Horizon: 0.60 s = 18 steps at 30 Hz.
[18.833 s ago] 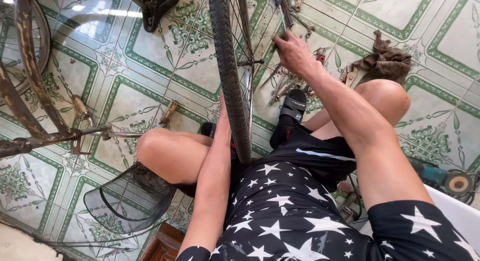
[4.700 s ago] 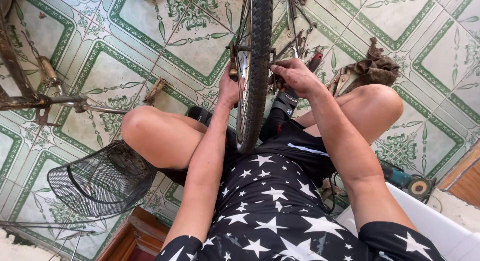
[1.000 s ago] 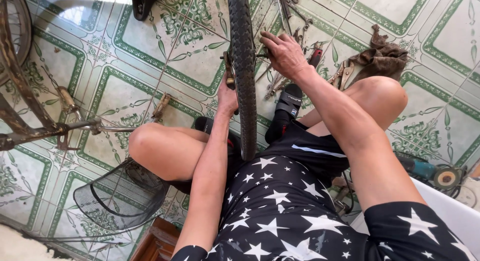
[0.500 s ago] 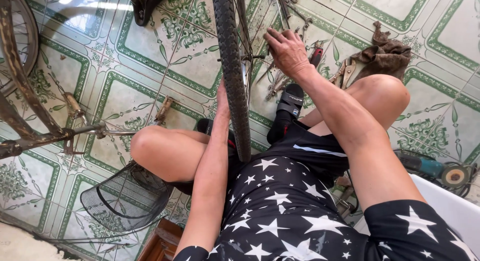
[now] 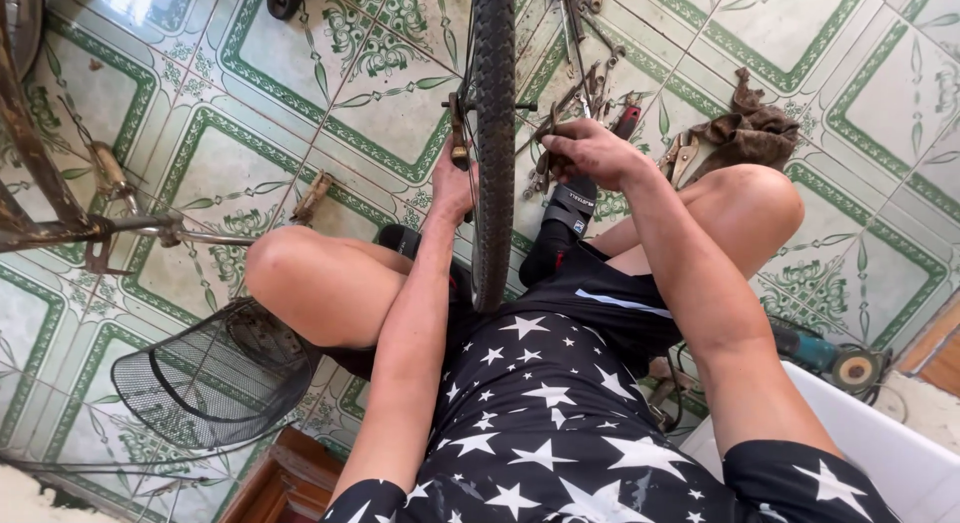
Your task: The person works on a bicycle wheel by hand and using a small tool, turning the wheel and manipulating spokes and the rim while seated on the floor.
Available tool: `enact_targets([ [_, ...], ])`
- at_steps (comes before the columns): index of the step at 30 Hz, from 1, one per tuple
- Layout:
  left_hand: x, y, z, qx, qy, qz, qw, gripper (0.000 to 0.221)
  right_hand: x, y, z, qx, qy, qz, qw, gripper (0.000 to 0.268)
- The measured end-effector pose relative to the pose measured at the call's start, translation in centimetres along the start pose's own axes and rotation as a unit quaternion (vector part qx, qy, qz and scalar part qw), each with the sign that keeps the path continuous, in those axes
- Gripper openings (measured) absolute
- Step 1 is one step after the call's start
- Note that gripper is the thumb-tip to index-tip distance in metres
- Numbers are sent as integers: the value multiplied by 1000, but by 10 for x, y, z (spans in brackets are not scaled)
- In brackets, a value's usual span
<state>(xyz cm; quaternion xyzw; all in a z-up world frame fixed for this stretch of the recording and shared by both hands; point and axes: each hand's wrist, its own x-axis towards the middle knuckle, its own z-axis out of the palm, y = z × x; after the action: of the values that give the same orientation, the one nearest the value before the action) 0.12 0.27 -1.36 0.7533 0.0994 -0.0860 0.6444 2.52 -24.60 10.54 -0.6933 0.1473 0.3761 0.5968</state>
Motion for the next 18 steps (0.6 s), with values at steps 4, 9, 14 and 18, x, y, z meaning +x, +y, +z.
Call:
enact_targets([
  [4, -2, 1, 1, 5, -9, -55, 998, 52, -7, -8, 7, 126, 7, 34, 991, 33],
  [9, -4, 7, -1, 51, -12, -47, 997, 56, -4, -6, 10, 169, -15, 13, 985, 32],
  [14, -3, 8, 1, 55, -4, -37, 998, 61, -5, -9, 9, 211, -35, 12, 977, 31],
  [18, -4, 12, 0, 49, -10, -55, 997, 62, -3, -12, 8, 223, -38, 21, 974, 29],
])
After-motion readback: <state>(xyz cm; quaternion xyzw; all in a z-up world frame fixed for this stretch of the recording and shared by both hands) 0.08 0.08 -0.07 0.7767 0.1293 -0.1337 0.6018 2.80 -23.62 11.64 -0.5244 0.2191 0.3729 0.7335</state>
